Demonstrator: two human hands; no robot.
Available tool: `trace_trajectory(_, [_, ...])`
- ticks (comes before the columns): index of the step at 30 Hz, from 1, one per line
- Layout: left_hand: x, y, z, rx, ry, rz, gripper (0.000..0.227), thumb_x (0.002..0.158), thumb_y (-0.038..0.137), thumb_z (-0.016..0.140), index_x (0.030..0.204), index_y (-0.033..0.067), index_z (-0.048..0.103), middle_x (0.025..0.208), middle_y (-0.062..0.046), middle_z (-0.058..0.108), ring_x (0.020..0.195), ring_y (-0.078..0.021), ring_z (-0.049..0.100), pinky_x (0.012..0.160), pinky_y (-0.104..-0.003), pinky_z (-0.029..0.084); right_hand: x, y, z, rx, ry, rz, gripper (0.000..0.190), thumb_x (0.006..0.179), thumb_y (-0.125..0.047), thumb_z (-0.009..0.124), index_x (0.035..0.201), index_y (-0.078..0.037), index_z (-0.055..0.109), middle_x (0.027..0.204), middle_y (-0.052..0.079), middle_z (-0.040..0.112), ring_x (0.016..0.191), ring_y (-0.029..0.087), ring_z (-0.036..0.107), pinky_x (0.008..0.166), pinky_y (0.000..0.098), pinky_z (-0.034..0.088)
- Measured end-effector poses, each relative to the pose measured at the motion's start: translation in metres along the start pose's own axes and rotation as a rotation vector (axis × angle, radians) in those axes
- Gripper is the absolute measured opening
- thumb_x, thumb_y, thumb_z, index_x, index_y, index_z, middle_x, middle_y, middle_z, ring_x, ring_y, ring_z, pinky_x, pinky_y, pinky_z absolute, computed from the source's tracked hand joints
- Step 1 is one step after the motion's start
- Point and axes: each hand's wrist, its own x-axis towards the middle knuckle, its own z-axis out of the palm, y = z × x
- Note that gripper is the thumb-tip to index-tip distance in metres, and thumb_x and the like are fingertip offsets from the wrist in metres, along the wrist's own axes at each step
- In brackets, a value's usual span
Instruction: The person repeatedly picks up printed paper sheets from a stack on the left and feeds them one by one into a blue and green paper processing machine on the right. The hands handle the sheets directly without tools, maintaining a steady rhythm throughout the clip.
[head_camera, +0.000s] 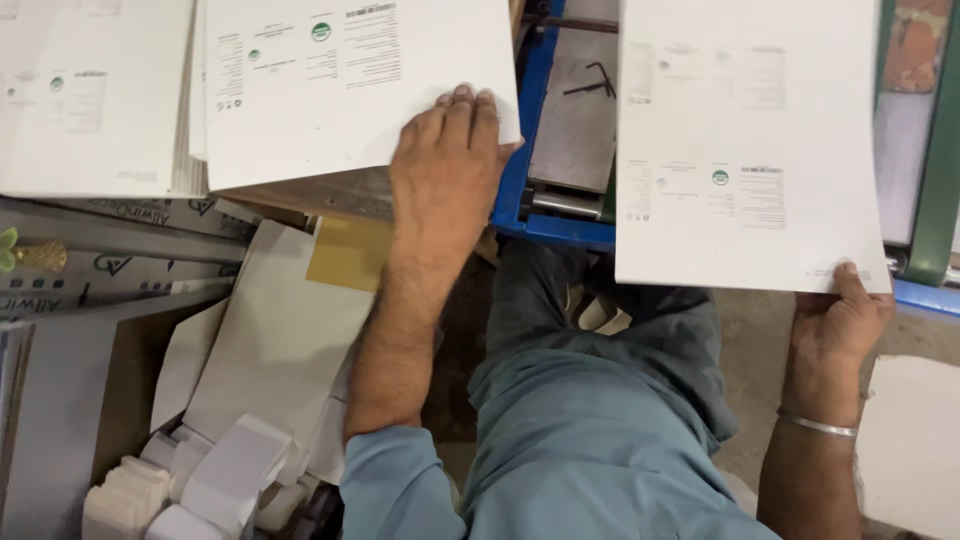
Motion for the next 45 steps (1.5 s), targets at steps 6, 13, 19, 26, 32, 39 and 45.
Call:
trace_trajectory(6, [0.027, -0.053, -0.014, -0.441, -0.172, -0.299, 0.033, 0.107, 0.038, 0.070, 0.096, 0.0079, 0.076, 0.072, -0.005, 0.070, 0.062, -0.0144, 0.060, 0.058, -0.032, 0.044, -0.013, 0.024, -0.045, -0.083, 0.152, -0.065, 0.031, 0.107, 0.003, 0.049, 0.137, 0.004, 0.054, 0.131, 0.016, 0.066, 0.113, 0.028, 0.075, 0.094, 0.0436, 0.070])
trace_trajectory(13, [0.016, -0.039, -0.028, -0.139, -0.053, -0.042, 0.013, 0.106, 0.025, 0.077, 0.109, 0.0134, 0.079, 0.080, -0.004, 0.071, 0.067, -0.0176, 0.063, 0.062, -0.036, 0.046, -0.054, 0.053, -0.061, -0.194, 0.150, -0.124, 0.026, 0.111, -0.001, 0.054, 0.136, 0.005, 0.053, 0.125, 0.016, 0.066, 0.106, 0.025, 0.072, 0.088, 0.0391, 0.066])
trace_trajectory(19, [-0.029, -0.014, -0.030, -0.134, 0.075, -0.044, 0.027, 0.086, 0.017, 0.085, 0.110, 0.0086, 0.076, 0.102, -0.005, 0.075, 0.088, -0.0237, 0.066, 0.077, -0.038, 0.052, -0.092, 0.054, -0.052, -0.310, 0.147, -0.095, 0.027, 0.111, -0.006, 0.056, 0.136, 0.004, 0.054, 0.120, 0.013, 0.065, 0.101, 0.020, 0.069, 0.084, 0.0352, 0.064])
trace_trajectory(26, [-0.020, 0.002, -0.042, -0.001, 0.085, 0.016, 0.038, 0.072, 0.006, 0.080, 0.109, 0.0033, 0.074, 0.110, -0.011, 0.073, 0.106, -0.0275, 0.067, 0.089, -0.039, 0.055, -0.054, 0.060, -0.032, -0.356, 0.089, -0.161, 0.026, 0.115, -0.006, 0.059, 0.137, 0.008, 0.054, 0.119, 0.014, 0.066, 0.104, 0.018, 0.066, 0.088, 0.0301, 0.059])
trace_trajectory(32, [-0.042, -0.011, -0.018, -0.031, 0.077, -0.034, 0.030, 0.090, 0.000, 0.081, 0.118, 0.0079, 0.074, 0.119, -0.004, 0.074, 0.117, -0.0193, 0.068, 0.096, -0.036, 0.055, 0.003, 0.044, 0.006, -0.289, 0.102, -0.001, 0.029, 0.108, -0.012, 0.053, 0.133, 0.003, 0.054, 0.113, 0.013, 0.068, 0.092, 0.022, 0.072, 0.074, 0.0353, 0.064])
trace_trajectory(39, [-0.047, -0.011, -0.034, -0.064, -0.039, 0.004, 0.047, 0.080, 0.013, 0.080, 0.124, 0.0022, 0.071, 0.121, -0.013, 0.073, 0.114, -0.0278, 0.067, 0.096, -0.042, 0.055, 0.032, 0.055, -0.005, -0.130, -0.078, 0.245, 0.028, 0.112, -0.017, 0.054, 0.130, 0.004, 0.056, 0.114, 0.020, 0.069, 0.098, 0.031, 0.075, 0.078, 0.0404, 0.065])
trace_trajectory(45, [-0.051, -0.059, -0.044, -0.589, 0.100, -0.300, 0.029, 0.107, 0.006, 0.064, 0.135, 0.0090, 0.070, 0.131, -0.007, 0.075, 0.112, -0.0185, 0.070, 0.095, -0.032, 0.057, -0.008, 0.055, 0.020, -0.155, -0.201, 0.328, 0.032, 0.110, -0.015, 0.051, 0.136, 0.004, 0.055, 0.117, 0.021, 0.070, 0.099, 0.032, 0.072, 0.084, 0.0411, 0.062])
